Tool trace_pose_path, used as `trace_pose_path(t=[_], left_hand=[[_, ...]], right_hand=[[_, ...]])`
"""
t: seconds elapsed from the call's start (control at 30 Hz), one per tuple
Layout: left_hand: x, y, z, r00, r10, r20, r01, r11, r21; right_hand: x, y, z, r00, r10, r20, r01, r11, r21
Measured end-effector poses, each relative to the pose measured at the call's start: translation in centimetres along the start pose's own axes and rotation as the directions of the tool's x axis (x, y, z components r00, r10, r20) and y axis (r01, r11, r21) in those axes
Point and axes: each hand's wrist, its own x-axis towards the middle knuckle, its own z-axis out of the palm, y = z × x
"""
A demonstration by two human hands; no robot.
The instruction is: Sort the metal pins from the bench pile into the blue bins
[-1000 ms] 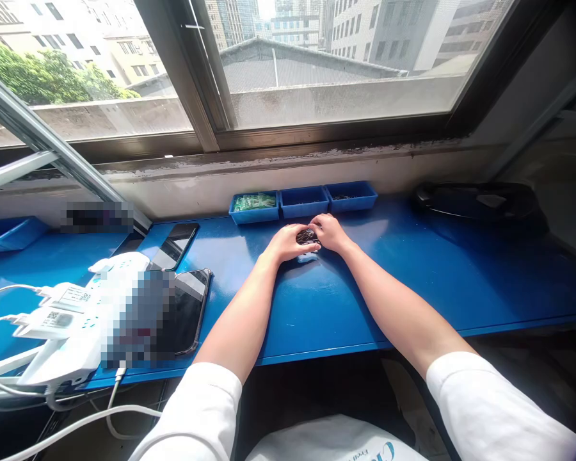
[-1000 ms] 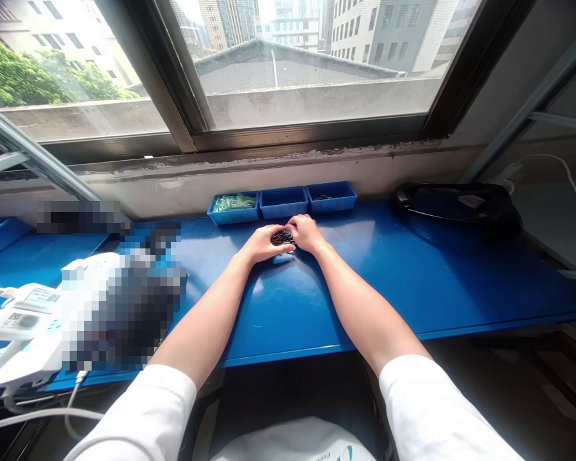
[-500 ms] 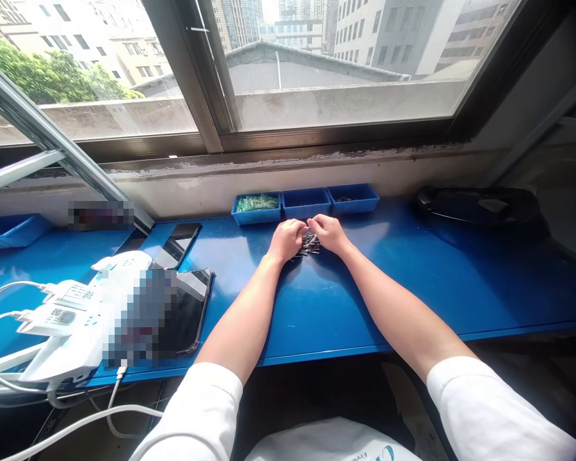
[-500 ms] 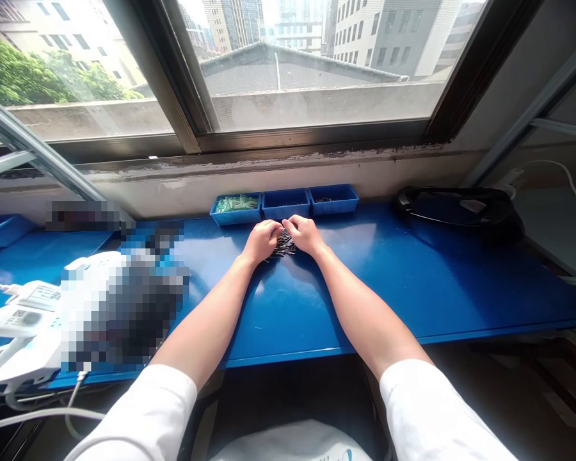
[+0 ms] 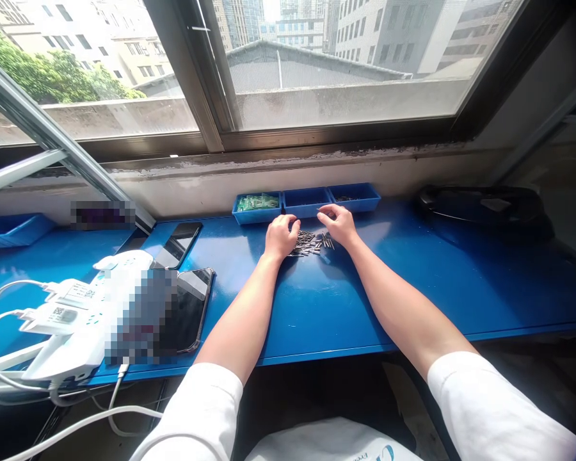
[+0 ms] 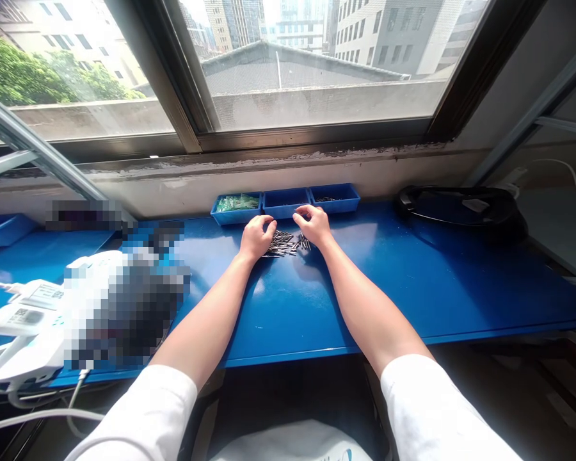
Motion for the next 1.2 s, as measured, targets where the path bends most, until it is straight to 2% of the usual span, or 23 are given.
trace_pose_path(t=[0.1,0.23,0.37,0.67,0.77,0.87,1.0,1.1,1.2], left_hand=[[0.1,-0.9,0.1,0.998,-0.068,-0.017,0.068,0.997,0.021],[0.1,-1.5,0.4,0.994,-0.114,0.004,0.113,0.993,0.029],[0.2,-1.6,0.5,0.992,-0.126,0.029,0.125,0.992,0.033],[0.1,-1.3,0.4,0.985,-0.158,0.072,0.157,0.987,0.029],[0.1,-1.3,0.4,0.984,-0.156,0.081,0.154,0.987,0.037],[0.1,-1.2,0.5,0.984,-0.155,0.089,0.152,0.987,0.05],[0.2,-0.9,0.5,0.984,-0.151,0.097,0.145,0.987,0.066],[0.2,-0.8,0.4,0.983,-0.149,0.104,0.142,0.987,0.069],[0.2,-0.8,0.4,0.984,-0.144,0.105,0.137,0.988,0.069]], right_hand=[[0.8,0.8,-0.8,0.997,-0.006,-0.08,-0.012,0.973,-0.231],[1.5,1.8,-1.6,0.991,0.074,-0.114,-0.112,0.919,-0.378],[1.7,2.6,-1.9,0.988,0.12,-0.099,-0.152,0.882,-0.445],[1.4,2.4,-1.8,0.992,0.12,-0.05,-0.127,0.831,-0.542],[1.3,1.9,-1.4,0.998,0.059,-0.017,-0.058,0.833,-0.55],[1.2,1.6,-0.7,0.997,-0.016,0.072,0.054,0.822,-0.567],[1.0,1.7,0.3,0.983,0.02,0.181,0.09,0.813,-0.575],[0.8,1.9,0.7,0.986,-0.008,0.167,0.099,0.832,-0.546],[0.4,1.6,0.9,0.982,-0.142,0.122,0.184,0.854,-0.487]])
